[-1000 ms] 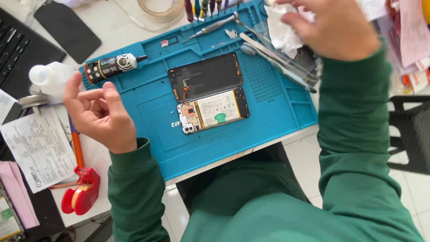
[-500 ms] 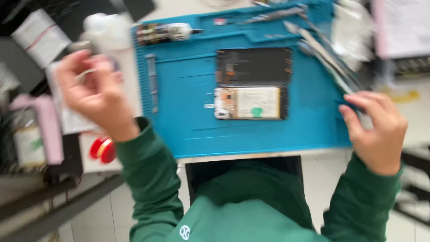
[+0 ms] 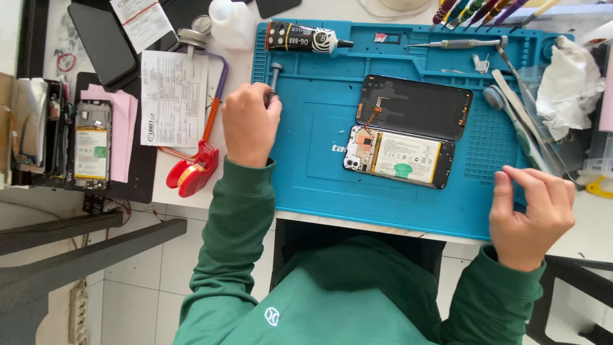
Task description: The person reassembles a smartphone by aligning the screen assembly with the phone body, securing internal components with a screwdriver, and snapping the back cover into place. The person then inspects the assembled phone from multiple angles.
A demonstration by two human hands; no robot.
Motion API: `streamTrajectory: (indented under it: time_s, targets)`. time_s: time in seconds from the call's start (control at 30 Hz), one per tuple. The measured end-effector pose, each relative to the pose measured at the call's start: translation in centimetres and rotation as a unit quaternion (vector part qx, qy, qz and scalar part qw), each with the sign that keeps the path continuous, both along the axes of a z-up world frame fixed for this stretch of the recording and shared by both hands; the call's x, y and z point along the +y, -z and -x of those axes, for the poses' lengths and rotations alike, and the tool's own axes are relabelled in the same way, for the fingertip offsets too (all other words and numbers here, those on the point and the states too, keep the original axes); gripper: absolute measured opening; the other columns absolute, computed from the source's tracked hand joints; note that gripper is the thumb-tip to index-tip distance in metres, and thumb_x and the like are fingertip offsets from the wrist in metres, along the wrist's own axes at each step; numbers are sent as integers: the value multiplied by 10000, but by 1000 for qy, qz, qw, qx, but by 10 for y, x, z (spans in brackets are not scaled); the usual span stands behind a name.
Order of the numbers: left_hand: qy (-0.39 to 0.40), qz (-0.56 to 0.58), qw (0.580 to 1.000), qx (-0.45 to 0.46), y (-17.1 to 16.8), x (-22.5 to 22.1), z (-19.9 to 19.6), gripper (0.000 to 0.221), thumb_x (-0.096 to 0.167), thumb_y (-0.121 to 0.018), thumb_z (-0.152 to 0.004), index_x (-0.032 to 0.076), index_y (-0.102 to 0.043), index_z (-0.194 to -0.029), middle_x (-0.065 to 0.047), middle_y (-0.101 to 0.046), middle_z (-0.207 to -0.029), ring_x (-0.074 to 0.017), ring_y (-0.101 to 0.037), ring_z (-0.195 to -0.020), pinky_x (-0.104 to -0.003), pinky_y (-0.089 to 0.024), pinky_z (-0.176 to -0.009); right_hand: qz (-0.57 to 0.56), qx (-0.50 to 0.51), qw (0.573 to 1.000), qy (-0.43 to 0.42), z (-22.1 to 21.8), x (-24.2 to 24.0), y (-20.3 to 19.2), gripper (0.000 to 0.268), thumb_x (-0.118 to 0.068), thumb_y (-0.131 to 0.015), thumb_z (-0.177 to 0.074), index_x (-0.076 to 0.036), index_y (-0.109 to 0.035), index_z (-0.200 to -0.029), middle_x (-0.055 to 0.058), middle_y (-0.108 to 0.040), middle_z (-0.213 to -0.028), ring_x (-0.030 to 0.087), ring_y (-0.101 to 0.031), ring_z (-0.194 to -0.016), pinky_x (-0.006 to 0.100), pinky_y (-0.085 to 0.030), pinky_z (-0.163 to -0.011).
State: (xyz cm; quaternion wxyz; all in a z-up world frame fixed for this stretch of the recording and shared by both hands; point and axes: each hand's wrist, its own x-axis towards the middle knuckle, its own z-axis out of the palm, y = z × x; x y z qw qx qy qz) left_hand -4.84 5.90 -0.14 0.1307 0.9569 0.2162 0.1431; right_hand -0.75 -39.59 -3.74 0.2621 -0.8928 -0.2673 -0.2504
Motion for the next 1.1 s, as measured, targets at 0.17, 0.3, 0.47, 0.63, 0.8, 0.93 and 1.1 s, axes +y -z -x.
streamTrajectory:
  time_s: [0.17, 0.3, 0.47, 0.63, 0.8, 0.93, 1.1]
  targets:
    - [-3, 60, 996, -66, -15, 0, 12, 117, 155, -745, -859, 49, -789, -882, -74, -767, -748, -238, -722, -668, -404, -585, -644, -38, -7, 999, 5, 8, 11, -5, 50, 114, -856, -1148, 152, -824, -1147, 289, -744, -1110, 417, -654, -1034, 493, -539, -900]
    - [26, 437, 889, -138, -60, -36, 35, 131, 80, -707, -896, 19, -768, -994, -89, -771, -831, -147, -722, -672, -263, -659, -633, -204, 163, 964, -41, 36, 63, -41, 92, 91, -681, -1131, 173, -698, -1169, 295, -706, -1050, 318, -653, -836, 376, -567, -729]
    - [134, 634, 753, -116, -61, -93, 49, 139, 6, -692, -934, 3, -746, -1062, -147, -769, -923, -171, -714, -656, -247, -656, -603, -374, 467, 790, -133, 50, 128, -72, 475, 7, -561, -998, 58, -504, -1466, 268, -694, -1209, 304, -727, -848, 353, -655, -675]
    - [163, 655, 727, -128, -39, -142, 53, 199, 5, -796, -876, -23, -768, -1071, -153, -755, -936, -206, -768, -797, -318, -660, -725, -525, 479, 681, -179, 41, 147, -48, 403, 44, -640, -953, 103, -543, -1339, 288, -710, -1028, 335, -768, -834, 471, -692, -687]
    - [129, 698, 698, -94, -21, -139, 49, 243, 37, -823, -870, -32, -755, -1094, -167, -773, -997, -171, -750, -884, -332, -667, -779, -575, 440, 681, -110, 32, 140, -38, 198, 35, -592, -1018, 67, -536, -1205, 257, -695, -961, 327, -763, -816, 476, -706, -705]
    - [147, 664, 727, -98, -22, -156, 40, 224, 12, -803, -876, 17, -765, -1096, -91, -744, -949, -115, -729, -870, -254, -657, -746, -498, 428, 744, -121, 29, 149, -34, 290, 58, -697, -952, 62, -587, -1220, 248, -716, -1024, 258, -751, -903, 405, -672, -773]
    - [175, 603, 768, -123, -33, -156, 31, 222, 2, -812, -874, 31, -776, -1091, -98, -728, -933, -153, -739, -844, -285, -663, -758, -537, 462, 696, -116, 24, 147, -41, 341, 99, -701, -925, 83, -596, -1249, 262, -703, -1139, 269, -754, -999, 363, -666, -851]
